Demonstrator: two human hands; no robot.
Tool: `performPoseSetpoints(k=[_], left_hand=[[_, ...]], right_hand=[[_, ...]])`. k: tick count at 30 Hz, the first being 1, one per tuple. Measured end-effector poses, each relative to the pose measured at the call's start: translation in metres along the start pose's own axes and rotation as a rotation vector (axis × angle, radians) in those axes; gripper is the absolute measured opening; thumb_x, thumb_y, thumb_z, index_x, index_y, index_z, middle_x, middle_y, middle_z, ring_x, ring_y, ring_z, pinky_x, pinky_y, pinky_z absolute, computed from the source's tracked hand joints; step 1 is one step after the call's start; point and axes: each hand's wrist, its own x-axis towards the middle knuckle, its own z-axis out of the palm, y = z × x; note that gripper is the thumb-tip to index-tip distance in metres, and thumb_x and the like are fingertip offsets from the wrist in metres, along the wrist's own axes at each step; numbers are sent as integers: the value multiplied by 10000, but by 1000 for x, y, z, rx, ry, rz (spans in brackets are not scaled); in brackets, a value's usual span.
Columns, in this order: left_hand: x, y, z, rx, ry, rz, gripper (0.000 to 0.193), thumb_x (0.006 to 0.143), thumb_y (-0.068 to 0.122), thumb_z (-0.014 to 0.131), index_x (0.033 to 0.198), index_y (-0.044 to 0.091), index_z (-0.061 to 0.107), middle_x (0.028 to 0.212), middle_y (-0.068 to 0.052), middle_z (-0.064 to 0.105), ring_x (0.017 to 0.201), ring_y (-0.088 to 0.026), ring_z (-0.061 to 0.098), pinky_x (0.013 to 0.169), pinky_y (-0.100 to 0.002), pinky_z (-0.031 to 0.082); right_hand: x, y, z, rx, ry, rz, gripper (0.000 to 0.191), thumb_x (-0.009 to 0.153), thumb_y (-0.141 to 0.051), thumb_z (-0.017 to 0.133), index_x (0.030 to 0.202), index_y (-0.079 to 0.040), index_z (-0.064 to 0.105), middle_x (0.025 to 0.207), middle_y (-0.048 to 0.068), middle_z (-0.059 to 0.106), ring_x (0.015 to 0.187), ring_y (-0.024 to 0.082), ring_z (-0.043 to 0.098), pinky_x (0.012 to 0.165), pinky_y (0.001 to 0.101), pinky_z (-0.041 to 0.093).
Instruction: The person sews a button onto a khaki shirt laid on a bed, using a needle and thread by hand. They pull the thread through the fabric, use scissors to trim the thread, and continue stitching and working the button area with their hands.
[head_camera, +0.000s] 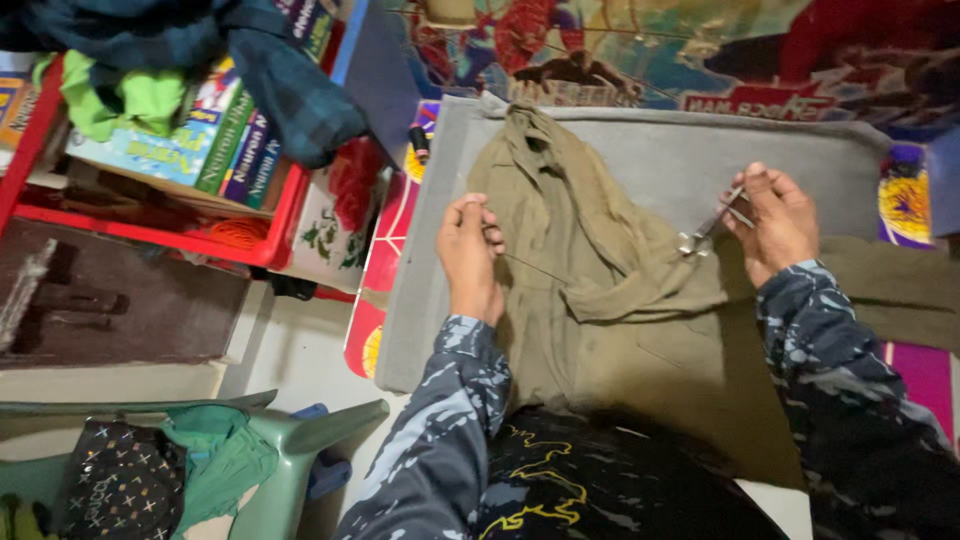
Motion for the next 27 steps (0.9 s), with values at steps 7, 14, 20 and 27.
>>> performPoseSetpoints(k=[7, 14, 20, 27], left_hand=[[-8, 6, 5, -19, 19, 32, 124, 1034, 201, 556, 1055, 101, 627, 774, 34, 540, 593, -43, 459, 479, -222, 340], [-16, -2, 5, 3, 69, 1, 137, 1037, 213, 561, 1037, 91, 623, 749, 38, 526, 569, -41, 436, 475, -220, 339], [-25, -20, -8, -11, 47, -32, 140, 1038, 209, 564, 1051, 87, 631, 738, 38, 517, 558, -36, 420, 476, -220, 339], [-24, -12, -11, -22, 19, -36, 156, 1039, 214, 579, 1042, 66, 628, 718, 35, 476, 546, -44, 412, 467, -228, 331]], right_hand=[[-38, 57, 31, -819, -322, -224, 225, 954, -275, 677, 1075, -91, 723, 878, 66, 720, 718, 170, 623, 669, 352, 539], [-118, 103, 91, -1203, -420, -164, 352, 922, -331, 675, 1255, -217, 699, 962, 158, 695, 907, 368, 671, 795, 475, 540], [-114, 126, 90, -1175, -323, -127, 332, 863, -290, 707, 1182, -197, 699, 989, 117, 671, 936, 362, 647, 789, 487, 515], [-102, 117, 89, -924, -321, 8, 387, 809, -348, 730, 1161, -190, 689, 770, 82, 614, 733, 247, 630, 723, 382, 524]])
